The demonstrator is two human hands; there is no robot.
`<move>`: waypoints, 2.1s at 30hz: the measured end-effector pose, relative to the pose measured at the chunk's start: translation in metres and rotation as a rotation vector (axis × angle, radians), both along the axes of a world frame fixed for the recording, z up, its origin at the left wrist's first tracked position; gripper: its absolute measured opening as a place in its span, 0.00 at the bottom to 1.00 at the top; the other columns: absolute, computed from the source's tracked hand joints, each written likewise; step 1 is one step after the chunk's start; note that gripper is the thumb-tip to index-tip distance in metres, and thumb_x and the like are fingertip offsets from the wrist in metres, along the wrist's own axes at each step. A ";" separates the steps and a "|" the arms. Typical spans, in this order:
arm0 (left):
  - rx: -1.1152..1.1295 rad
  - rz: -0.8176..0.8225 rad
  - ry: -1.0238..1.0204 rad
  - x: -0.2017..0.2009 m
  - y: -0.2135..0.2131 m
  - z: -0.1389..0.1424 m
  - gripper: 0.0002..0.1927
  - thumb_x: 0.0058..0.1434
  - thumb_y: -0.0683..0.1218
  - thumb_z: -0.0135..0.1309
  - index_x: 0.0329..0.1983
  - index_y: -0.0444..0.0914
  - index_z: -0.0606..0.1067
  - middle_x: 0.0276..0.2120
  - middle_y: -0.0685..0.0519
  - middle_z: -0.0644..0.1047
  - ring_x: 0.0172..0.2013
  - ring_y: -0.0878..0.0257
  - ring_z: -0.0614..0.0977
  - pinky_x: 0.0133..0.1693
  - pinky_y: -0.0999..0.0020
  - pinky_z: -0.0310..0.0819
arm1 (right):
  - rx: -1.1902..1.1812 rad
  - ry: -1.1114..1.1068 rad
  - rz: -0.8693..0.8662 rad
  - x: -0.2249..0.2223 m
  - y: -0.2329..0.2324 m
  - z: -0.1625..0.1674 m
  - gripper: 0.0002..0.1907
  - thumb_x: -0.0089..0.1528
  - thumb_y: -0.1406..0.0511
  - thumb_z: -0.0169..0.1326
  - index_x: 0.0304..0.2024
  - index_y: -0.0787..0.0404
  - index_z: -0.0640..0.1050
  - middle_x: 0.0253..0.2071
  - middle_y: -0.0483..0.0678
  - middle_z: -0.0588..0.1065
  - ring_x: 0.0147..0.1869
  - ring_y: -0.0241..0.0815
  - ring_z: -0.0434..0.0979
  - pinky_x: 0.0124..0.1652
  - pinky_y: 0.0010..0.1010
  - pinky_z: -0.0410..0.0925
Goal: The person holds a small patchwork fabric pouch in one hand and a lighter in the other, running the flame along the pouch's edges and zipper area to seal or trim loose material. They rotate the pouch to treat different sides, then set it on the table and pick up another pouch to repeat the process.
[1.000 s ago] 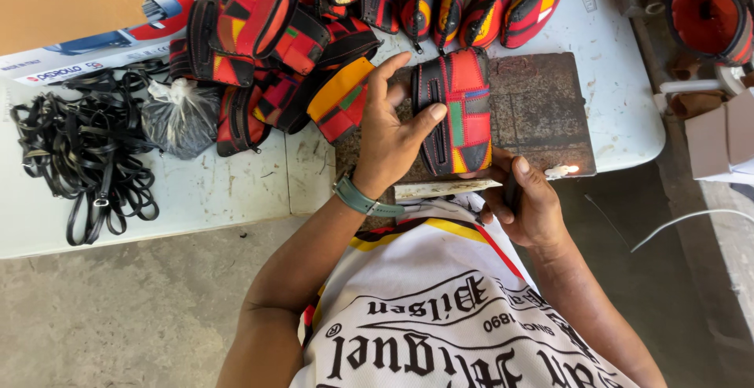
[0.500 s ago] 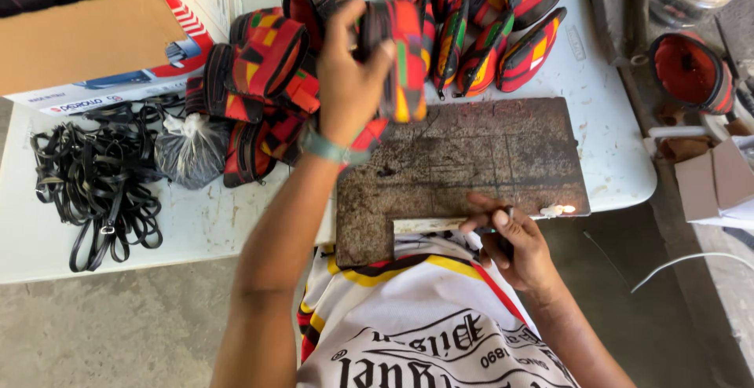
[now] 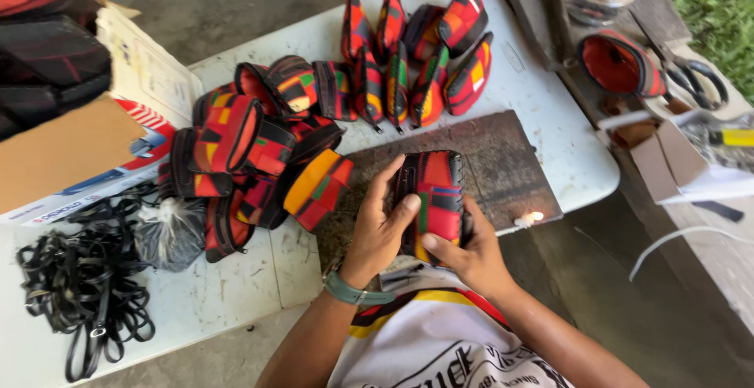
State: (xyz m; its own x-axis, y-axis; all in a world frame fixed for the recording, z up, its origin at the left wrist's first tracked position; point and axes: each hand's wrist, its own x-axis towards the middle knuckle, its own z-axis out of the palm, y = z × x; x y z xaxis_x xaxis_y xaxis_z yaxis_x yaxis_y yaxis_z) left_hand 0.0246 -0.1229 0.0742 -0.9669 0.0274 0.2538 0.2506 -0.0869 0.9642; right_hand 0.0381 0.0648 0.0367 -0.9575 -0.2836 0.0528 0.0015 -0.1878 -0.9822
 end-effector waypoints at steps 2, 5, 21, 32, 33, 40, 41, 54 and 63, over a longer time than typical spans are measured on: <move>-0.133 -0.048 0.065 0.008 0.005 0.000 0.42 0.62 0.49 0.62 0.74 0.30 0.56 0.68 0.41 0.64 0.68 0.54 0.65 0.67 0.58 0.59 | -0.020 -0.034 0.030 0.004 -0.010 0.007 0.36 0.59 0.64 0.66 0.65 0.67 0.65 0.42 0.44 0.78 0.42 0.32 0.78 0.41 0.26 0.74; -0.483 0.039 0.177 -0.002 -0.002 0.009 0.46 0.52 0.47 0.68 0.69 0.29 0.59 0.63 0.36 0.67 0.64 0.49 0.68 0.61 0.56 0.61 | 0.146 0.049 0.081 0.006 -0.022 0.025 0.41 0.56 0.63 0.68 0.68 0.64 0.63 0.41 0.41 0.77 0.40 0.29 0.76 0.39 0.24 0.73; -1.100 0.658 -0.256 -0.225 -0.121 0.014 0.30 0.54 0.51 0.65 0.56 0.33 0.73 0.60 0.29 0.65 0.56 0.35 0.73 0.53 0.48 0.72 | 1.392 0.344 -0.492 -0.147 0.155 0.131 0.28 0.54 0.54 0.66 0.57 0.48 0.79 0.32 0.53 0.82 0.36 0.46 0.83 0.39 0.37 0.73; -0.984 0.610 0.175 -0.146 -0.128 0.012 0.26 0.58 0.49 0.64 0.58 0.36 0.75 0.57 0.43 0.72 0.54 0.42 0.77 0.51 0.49 0.73 | 2.116 0.307 -0.232 -0.222 0.187 0.073 0.13 0.65 0.62 0.46 0.44 0.55 0.81 0.42 0.55 0.82 0.47 0.54 0.84 0.44 0.47 0.75; -0.961 0.639 0.298 -0.132 -0.124 0.020 0.24 0.59 0.48 0.63 0.57 0.36 0.75 0.56 0.43 0.73 0.54 0.43 0.77 0.53 0.51 0.74 | 2.080 0.343 -0.277 -0.216 0.190 0.081 0.12 0.66 0.62 0.47 0.43 0.56 0.81 0.40 0.56 0.82 0.44 0.54 0.84 0.43 0.46 0.75; -0.756 0.467 0.571 -0.037 -0.047 0.094 0.19 0.59 0.45 0.63 0.53 0.38 0.76 0.57 0.44 0.74 0.56 0.46 0.77 0.57 0.54 0.72 | 1.475 0.663 -0.369 -0.107 0.146 0.167 0.14 0.61 0.58 0.60 0.42 0.61 0.83 0.27 0.56 0.79 0.28 0.53 0.80 0.32 0.41 0.72; -0.762 0.368 0.636 -0.026 -0.029 0.101 0.22 0.58 0.45 0.64 0.56 0.38 0.76 0.58 0.44 0.73 0.57 0.45 0.75 0.59 0.52 0.69 | 1.364 0.641 -0.286 -0.085 0.134 0.171 0.12 0.58 0.60 0.61 0.40 0.61 0.83 0.24 0.55 0.77 0.26 0.50 0.79 0.30 0.40 0.70; -0.092 -0.697 0.032 0.024 -0.049 0.007 0.15 0.66 0.50 0.62 0.44 0.33 0.81 0.36 0.53 0.80 0.39 0.66 0.80 0.45 0.66 0.77 | -0.052 0.115 0.530 -0.034 0.037 0.040 0.27 0.55 0.56 0.70 0.51 0.65 0.81 0.52 0.48 0.77 0.55 0.39 0.75 0.52 0.33 0.68; -0.073 -0.593 0.095 0.018 -0.072 -0.033 0.16 0.68 0.50 0.60 0.49 0.33 0.78 0.41 0.55 0.80 0.45 0.69 0.79 0.50 0.69 0.73 | -0.114 -0.122 0.489 -0.041 0.030 -0.051 0.27 0.53 0.68 0.72 0.52 0.68 0.78 0.46 0.49 0.76 0.46 0.40 0.76 0.44 0.32 0.71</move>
